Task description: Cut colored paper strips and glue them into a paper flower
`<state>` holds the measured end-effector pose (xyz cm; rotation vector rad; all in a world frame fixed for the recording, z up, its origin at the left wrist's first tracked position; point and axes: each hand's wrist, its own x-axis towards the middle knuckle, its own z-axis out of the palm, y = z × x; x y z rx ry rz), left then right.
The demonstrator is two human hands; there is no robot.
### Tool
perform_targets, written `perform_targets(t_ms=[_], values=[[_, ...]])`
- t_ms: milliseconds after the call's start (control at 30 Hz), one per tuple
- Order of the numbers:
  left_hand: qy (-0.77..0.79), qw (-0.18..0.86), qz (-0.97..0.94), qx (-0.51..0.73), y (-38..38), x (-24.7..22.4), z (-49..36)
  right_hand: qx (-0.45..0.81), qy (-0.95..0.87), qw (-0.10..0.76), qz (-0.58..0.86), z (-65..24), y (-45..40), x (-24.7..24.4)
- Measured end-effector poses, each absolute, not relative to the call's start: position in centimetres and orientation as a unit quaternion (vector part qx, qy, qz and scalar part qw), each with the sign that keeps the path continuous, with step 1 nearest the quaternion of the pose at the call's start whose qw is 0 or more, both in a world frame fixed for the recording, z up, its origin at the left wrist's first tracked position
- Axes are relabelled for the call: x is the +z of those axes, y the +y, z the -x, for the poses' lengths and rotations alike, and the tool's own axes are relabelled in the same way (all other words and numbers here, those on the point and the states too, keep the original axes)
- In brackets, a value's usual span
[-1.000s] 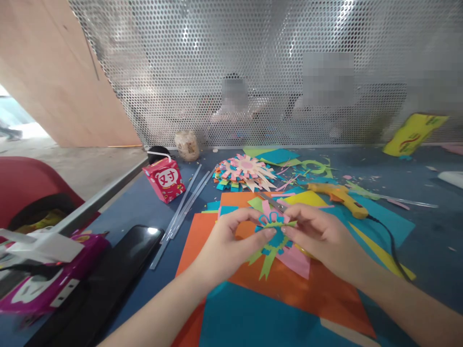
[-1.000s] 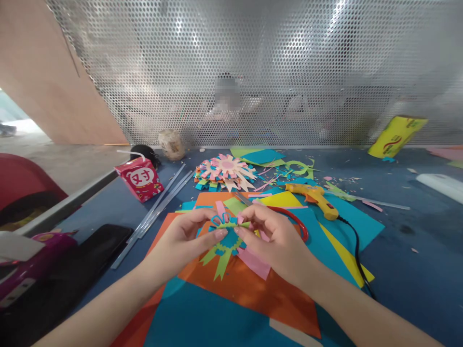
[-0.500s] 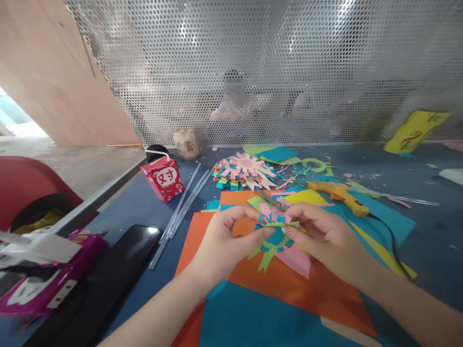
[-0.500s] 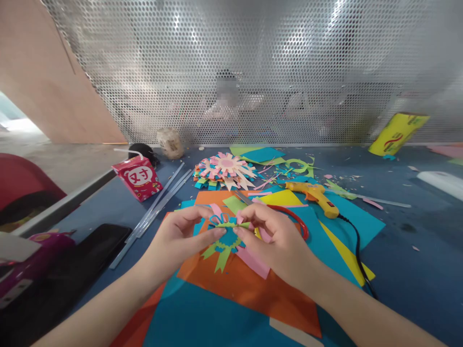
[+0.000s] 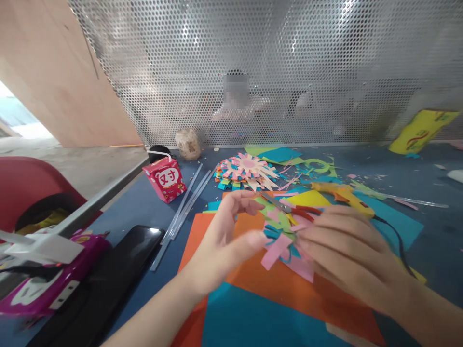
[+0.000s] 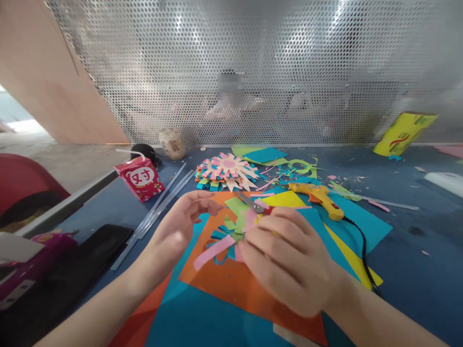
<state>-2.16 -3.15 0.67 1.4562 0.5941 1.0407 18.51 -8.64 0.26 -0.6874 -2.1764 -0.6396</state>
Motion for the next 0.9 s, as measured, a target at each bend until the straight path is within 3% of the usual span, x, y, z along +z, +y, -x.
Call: perform_targets(t_ms=[133, 267, 433, 900], values=[[0.238, 0.701, -0.561, 0.372, -3.02, 0.47, 2.40, -0.371, -0.842, 0.333, 0.206, -19.08, -9.28, -0.15], [0.246, 0.766, -0.521, 0.286, -3.52, 0.40, 1.95, -0.387, -0.859, 0.285, 0.179, -19.06, -9.38, -0.06], [0.268, 0.786, -0.459, 0.316, -3.84, 0.56, 1.46, -0.402, -0.861, 0.261, 0.169, -18.85, -9.49, 0.35], [0.247, 0.766, -0.509, 0.304, -3.74, -0.09, 1.61, -0.367, -0.870, 0.280, 0.174, -18.77, -9.40, 0.08]])
